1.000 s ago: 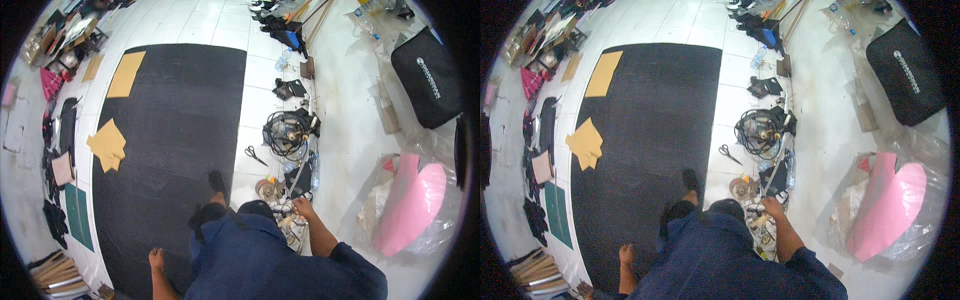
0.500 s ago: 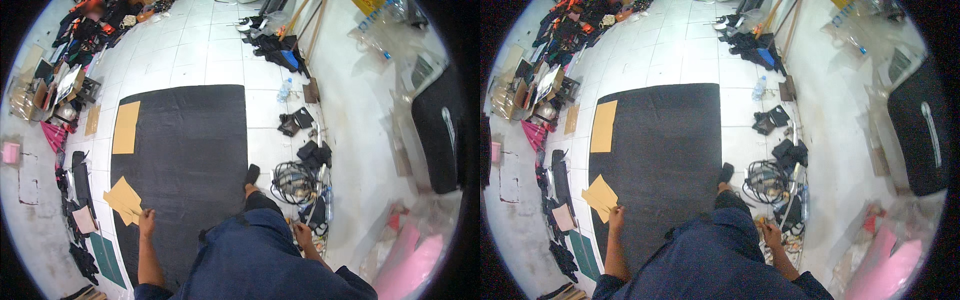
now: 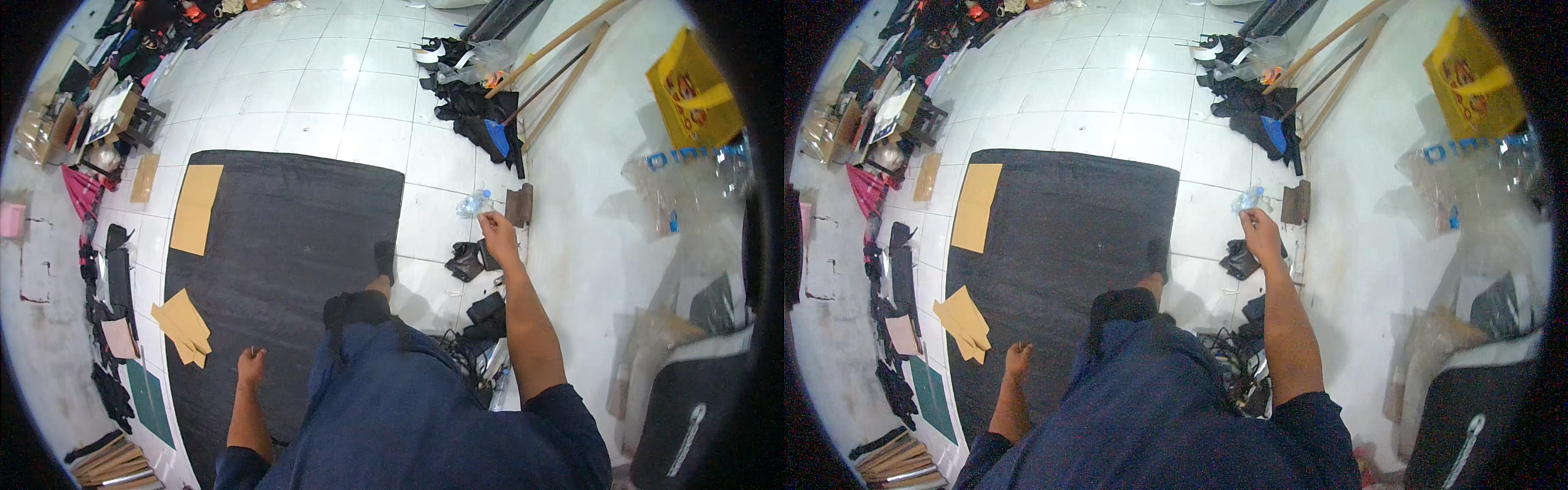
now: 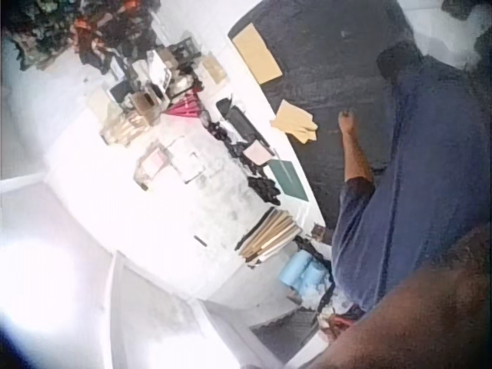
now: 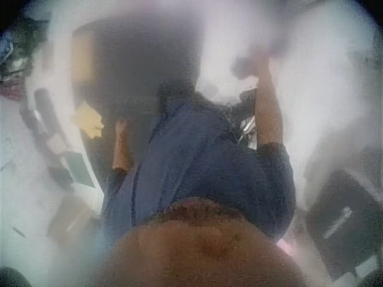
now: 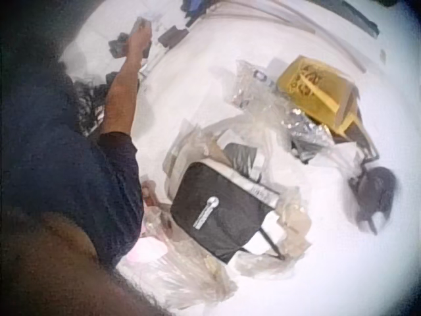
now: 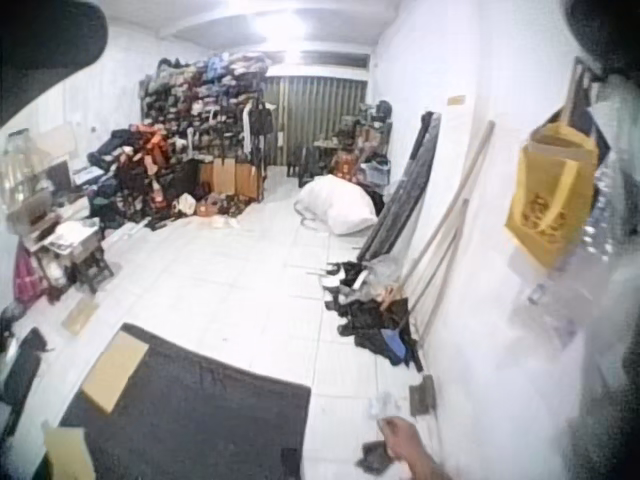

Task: The person pins a rectangular piece of tan paper onto a large black fabric laid on the floor. They adjust the paper's position and secure it with multiple pins along the edges.

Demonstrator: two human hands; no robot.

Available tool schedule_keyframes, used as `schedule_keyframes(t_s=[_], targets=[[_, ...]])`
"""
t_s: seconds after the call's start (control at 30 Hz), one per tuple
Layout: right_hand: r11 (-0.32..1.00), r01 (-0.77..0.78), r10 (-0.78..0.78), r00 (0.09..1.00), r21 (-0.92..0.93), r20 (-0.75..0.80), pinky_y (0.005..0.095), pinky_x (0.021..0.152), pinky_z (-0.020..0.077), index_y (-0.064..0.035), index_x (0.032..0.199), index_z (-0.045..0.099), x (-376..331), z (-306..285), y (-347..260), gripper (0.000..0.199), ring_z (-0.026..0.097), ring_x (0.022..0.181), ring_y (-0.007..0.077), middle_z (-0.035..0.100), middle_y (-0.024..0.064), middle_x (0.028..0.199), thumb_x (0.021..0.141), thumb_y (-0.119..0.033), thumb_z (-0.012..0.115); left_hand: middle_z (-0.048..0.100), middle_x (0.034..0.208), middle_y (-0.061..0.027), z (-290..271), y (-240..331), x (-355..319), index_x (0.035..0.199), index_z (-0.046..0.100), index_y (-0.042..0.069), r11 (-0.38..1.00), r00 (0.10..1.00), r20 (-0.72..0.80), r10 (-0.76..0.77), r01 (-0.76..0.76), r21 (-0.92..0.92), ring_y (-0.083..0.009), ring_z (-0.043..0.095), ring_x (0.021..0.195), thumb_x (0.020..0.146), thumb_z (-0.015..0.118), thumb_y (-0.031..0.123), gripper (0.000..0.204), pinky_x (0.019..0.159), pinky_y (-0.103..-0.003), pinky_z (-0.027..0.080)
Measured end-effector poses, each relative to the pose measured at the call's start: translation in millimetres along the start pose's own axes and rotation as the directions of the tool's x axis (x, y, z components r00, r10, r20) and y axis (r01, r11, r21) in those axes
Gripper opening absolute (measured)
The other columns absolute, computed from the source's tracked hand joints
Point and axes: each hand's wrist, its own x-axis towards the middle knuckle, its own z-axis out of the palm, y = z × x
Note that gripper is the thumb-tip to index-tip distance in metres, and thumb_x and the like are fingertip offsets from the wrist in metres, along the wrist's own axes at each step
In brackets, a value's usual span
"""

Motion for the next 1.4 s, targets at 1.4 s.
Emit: schedule_keyframes(t_s=[1.4], targets=[[0.829, 0.372, 0.112, 0.620, -0.417, 0.777, 0.0406, 0.083, 0.0546, -0.0022, 0.106, 0.071, 405.4, -12.7, 102.9, 0.026, 0.073, 0.094, 0.0315, 0.075, 0.0182, 0.101, 0.098, -0.026, 0.064, 0.068, 0.087, -0.0050, 286.5, 337.3, -73.3, 0.111, 0.067, 0.001, 0.467, 0.706, 0.009, -0.708, 0.478, -0.744, -0.0093, 0.055, 0.064, 0.095, 0.070, 0.035, 0.037, 0.052, -0.025, 0.044]])
